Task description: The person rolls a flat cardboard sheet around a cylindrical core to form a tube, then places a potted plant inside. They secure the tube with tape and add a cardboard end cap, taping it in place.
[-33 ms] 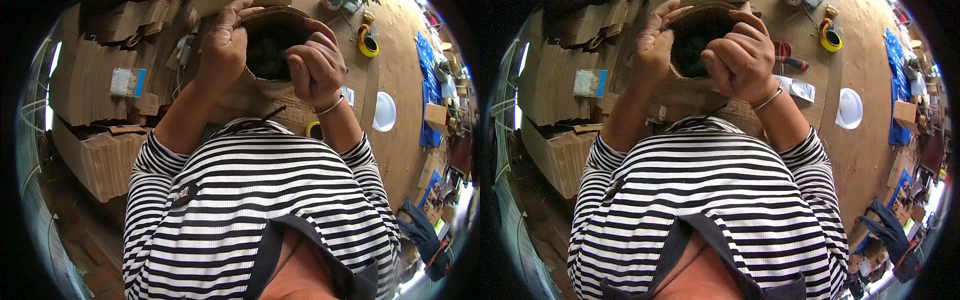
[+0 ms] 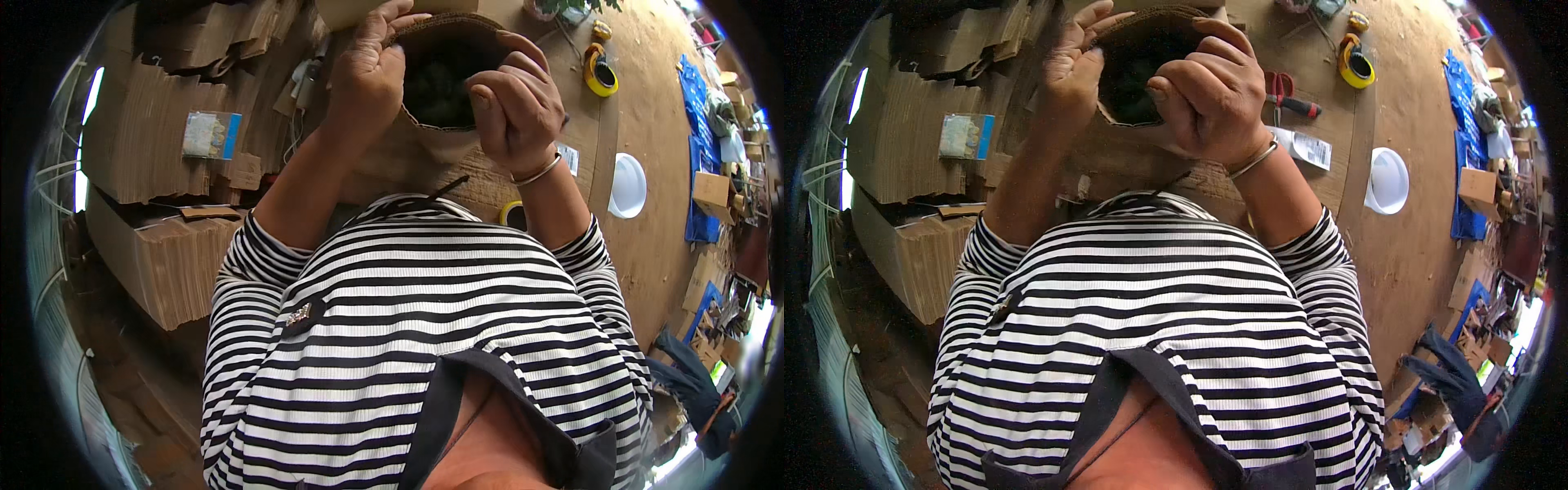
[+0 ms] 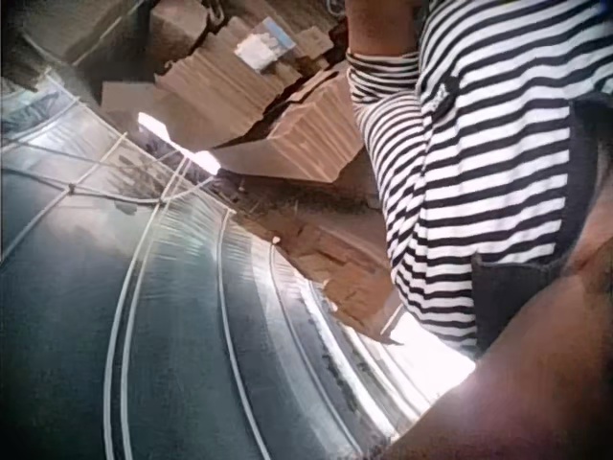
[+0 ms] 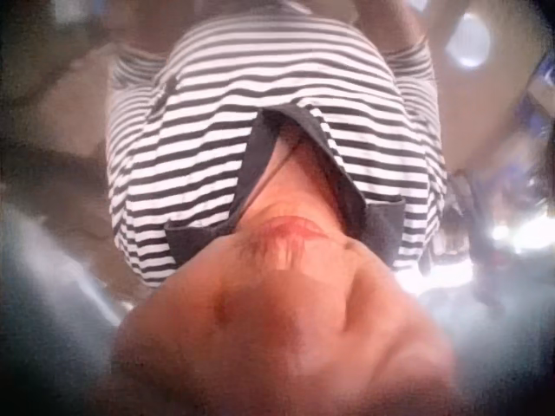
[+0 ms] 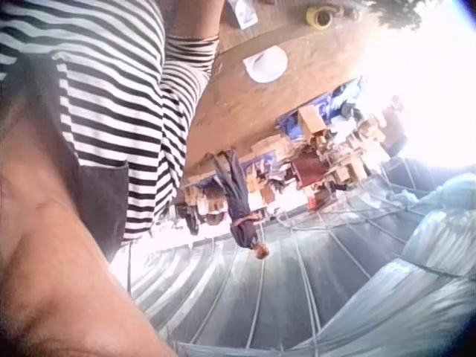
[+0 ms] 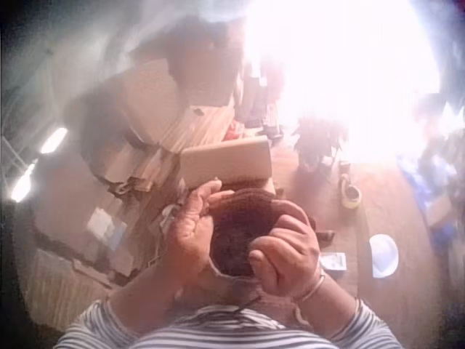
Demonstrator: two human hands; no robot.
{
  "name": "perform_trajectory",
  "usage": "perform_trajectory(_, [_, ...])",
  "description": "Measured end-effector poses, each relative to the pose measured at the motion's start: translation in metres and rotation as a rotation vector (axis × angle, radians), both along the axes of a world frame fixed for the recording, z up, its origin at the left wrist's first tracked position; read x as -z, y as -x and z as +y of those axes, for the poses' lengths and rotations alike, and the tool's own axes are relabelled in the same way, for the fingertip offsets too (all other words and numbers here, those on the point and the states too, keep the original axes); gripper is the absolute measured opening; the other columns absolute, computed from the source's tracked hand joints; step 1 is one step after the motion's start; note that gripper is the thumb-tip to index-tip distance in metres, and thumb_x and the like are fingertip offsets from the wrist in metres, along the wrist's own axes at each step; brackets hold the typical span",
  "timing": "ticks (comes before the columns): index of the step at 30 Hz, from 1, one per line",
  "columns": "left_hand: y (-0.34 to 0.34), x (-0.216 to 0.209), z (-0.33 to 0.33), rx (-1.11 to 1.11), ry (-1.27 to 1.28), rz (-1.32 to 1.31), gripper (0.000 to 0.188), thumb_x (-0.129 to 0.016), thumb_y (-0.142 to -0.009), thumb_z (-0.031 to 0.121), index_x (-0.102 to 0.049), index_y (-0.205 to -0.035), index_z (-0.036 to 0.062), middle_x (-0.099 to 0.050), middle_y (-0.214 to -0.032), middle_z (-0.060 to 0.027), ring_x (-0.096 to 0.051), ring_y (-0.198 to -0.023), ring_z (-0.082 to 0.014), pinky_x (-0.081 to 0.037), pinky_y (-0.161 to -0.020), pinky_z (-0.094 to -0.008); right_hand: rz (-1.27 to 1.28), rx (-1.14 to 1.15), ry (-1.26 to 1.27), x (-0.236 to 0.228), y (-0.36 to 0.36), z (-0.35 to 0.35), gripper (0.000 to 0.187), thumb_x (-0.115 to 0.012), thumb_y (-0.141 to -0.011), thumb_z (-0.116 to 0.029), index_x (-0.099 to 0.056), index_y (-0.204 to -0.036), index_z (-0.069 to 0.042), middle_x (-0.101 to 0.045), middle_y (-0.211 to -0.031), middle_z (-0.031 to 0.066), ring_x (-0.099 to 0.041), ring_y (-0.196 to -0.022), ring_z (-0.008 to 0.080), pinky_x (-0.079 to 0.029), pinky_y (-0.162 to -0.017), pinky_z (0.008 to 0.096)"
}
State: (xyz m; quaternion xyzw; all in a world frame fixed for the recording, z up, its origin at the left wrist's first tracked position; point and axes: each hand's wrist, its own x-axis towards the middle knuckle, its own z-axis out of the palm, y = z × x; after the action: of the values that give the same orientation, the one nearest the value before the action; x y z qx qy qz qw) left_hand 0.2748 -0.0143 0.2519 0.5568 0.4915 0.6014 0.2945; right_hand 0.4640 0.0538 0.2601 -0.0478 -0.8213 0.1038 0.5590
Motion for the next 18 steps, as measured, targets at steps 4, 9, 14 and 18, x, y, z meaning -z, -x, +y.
perform_trajectory(4, [0.001,-0.011,-0.003,-0.089,0.026,0.049,0.052,-0.037,-0.090,-0.009,-0.042,-0.141,0.0006,-0.065,-0.128,-0.0124,-0.063,-0.088,-0.0101,-0.050,-0.084,-0.0225,0.054,-0.004,0.041,-0.006,0.008,-0.002,0.001,-0.067,-0.085,-0.006,-0.068,-0.085,-0.006,-0.063,-0.066,0.0049,-0.055,-0.055,0.0219,-0.052,-0.089,0.0425])
perform_trajectory(9, [0.005,-0.016,-0.004,-0.088,0.026,-0.021,0.050,-0.036,-0.092,-0.008,-0.043,-0.140,0.0009,-0.068,-0.124,-0.0127,-0.066,-0.102,-0.0153,-0.049,-0.094,-0.0278,0.129,0.007,0.116,-0.014,0.012,-0.015,0.007,-0.065,-0.086,-0.003,-0.069,-0.092,-0.004,-0.063,-0.070,0.0069,-0.056,-0.056,0.0219,-0.051,-0.093,0.0437])
perform_trajectory(14, [-0.010,-0.042,-0.039,-0.056,0.058,0.344,0.052,-0.033,-0.094,-0.008,-0.039,-0.145,0.0010,-0.060,-0.135,-0.0183,-0.061,-0.119,-0.0196,-0.046,-0.107,-0.0332,0.118,-0.081,0.167,-0.004,-0.014,-0.039,0.015,-0.058,-0.088,0.000,-0.068,-0.099,0.000,-0.061,-0.071,0.0071,-0.052,-0.056,0.0215,-0.048,-0.099,0.0497])
perform_trajectory(18, [-0.018,-0.021,-0.040,-0.088,0.116,0.411,0.054,-0.033,-0.095,-0.006,-0.041,-0.147,0.0027,-0.060,-0.136,-0.0160,-0.059,-0.121,-0.0208,-0.044,-0.106,-0.0323,0.054,-0.017,0.100,0.005,-0.016,-0.024,0.022,-0.056,-0.087,-0.001,-0.067,-0.105,0.000,-0.059,-0.071,0.0083,-0.051,-0.058,0.0231,-0.047,-0.100,0.0516])
